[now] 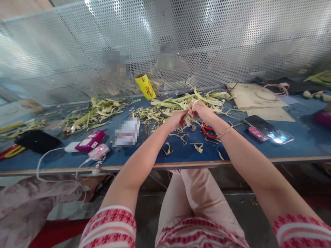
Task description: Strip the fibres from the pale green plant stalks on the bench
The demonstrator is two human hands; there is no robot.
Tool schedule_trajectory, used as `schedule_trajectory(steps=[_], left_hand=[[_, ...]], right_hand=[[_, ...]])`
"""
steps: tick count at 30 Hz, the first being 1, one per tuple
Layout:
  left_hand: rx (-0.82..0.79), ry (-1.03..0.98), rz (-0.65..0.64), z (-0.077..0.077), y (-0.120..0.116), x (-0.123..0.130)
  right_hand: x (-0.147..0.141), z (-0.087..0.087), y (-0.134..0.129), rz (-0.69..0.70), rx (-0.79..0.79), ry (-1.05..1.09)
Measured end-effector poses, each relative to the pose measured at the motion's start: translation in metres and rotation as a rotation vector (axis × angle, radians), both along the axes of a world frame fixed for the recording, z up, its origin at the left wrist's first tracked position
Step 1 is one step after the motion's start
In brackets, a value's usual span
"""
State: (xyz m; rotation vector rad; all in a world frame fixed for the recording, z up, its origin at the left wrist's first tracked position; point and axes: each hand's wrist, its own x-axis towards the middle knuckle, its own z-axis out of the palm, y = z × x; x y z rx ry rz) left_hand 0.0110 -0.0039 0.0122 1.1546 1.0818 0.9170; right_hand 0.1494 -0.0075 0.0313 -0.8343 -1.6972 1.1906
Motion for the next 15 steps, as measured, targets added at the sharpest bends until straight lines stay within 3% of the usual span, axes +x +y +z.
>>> schedule_trajectory(steps=[7,15], left_hand=[[0.015,0.042,0.027,-0.0027,0.0010,-0.0002],[0.029,-0.003,0.040,-0.0036,0.0021,-0.0014]], right_hand=[[-0.0039,-0.0047,0.0008,0.013,0.015,-0.070],[-0.0014,-0.0061,0.0027,-0.145,0.219,-0.255]])
